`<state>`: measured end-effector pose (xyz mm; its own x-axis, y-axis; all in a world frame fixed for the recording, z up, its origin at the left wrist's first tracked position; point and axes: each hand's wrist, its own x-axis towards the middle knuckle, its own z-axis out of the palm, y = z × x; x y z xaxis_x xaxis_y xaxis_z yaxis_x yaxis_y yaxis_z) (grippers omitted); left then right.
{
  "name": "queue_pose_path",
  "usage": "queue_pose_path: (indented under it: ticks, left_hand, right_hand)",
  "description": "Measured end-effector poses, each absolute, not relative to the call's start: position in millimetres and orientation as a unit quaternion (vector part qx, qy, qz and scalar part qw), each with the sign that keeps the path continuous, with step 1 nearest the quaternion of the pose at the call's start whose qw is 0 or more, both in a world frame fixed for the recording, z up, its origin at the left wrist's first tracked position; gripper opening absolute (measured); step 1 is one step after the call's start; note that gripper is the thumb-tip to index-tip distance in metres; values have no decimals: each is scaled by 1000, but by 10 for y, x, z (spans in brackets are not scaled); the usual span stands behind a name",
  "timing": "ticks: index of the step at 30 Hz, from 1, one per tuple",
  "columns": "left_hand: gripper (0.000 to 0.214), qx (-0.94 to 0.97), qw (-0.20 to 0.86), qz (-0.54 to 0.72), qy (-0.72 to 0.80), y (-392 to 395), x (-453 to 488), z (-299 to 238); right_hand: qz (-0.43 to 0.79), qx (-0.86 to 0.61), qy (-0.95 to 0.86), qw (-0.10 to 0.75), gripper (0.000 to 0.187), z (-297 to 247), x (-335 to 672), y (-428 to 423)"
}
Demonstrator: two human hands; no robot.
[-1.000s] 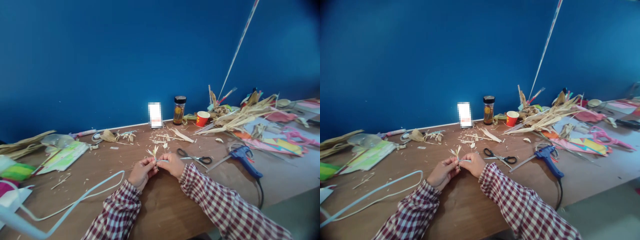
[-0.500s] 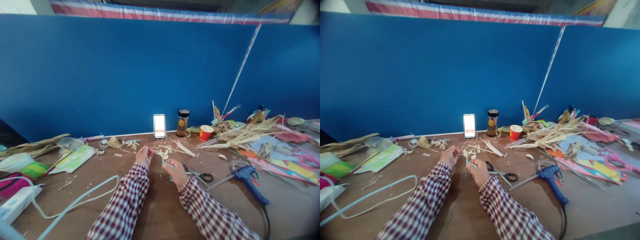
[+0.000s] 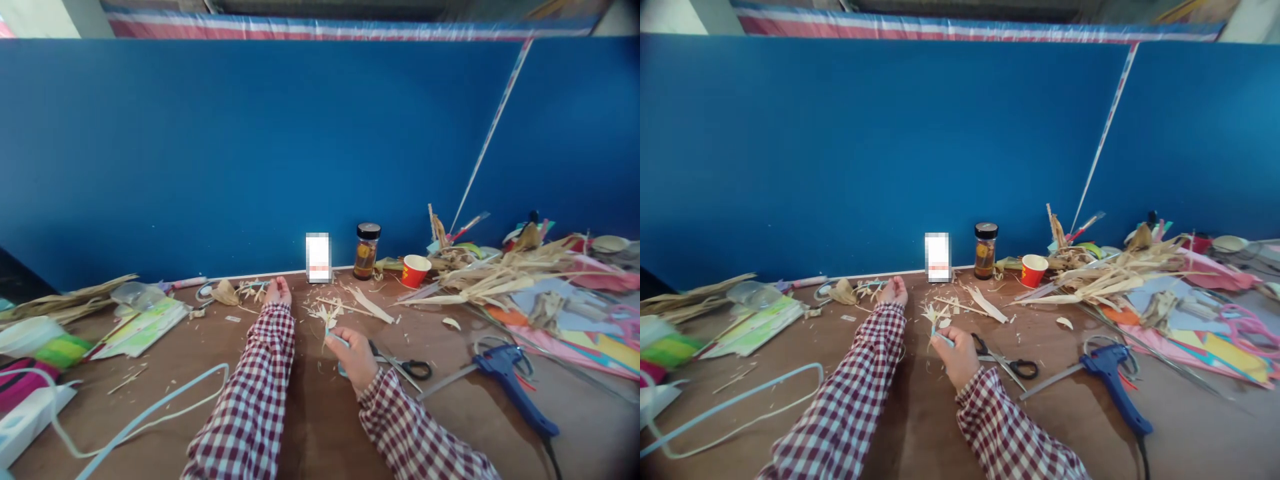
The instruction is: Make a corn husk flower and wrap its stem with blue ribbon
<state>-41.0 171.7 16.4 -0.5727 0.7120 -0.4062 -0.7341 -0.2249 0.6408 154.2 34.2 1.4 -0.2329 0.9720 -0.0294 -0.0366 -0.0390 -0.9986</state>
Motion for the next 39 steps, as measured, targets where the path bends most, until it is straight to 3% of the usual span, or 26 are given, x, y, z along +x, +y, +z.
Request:
queue_pose_path:
  ticks: [7, 13, 17, 24, 33, 39]
  left_hand:
    - [32, 8, 442, 767, 465, 1511, -465, 295]
    - [12, 120, 386, 781, 476, 1035, -560, 723]
    - [18, 257, 438, 713, 483, 579, -554, 919]
    - [7, 286, 554, 521, 583, 37, -213, 431]
    - [10, 316, 604, 476, 556, -141, -49, 202]
    - [15, 358, 530, 403, 654, -155, -133, 205]
  right_hand:
    - [577, -442, -527, 441, 24, 22, 1564, 363]
    - [558, -443, -540, 449, 24, 24, 1594, 377]
    - [542, -443, -543, 463, 24, 50, 1597, 376]
    - [521, -432, -567, 468, 24, 92, 1598, 343]
    - [512, -422, -600, 448, 25, 89, 1559, 311]
    - [508, -434, -602, 438, 26, 89, 1577, 315]
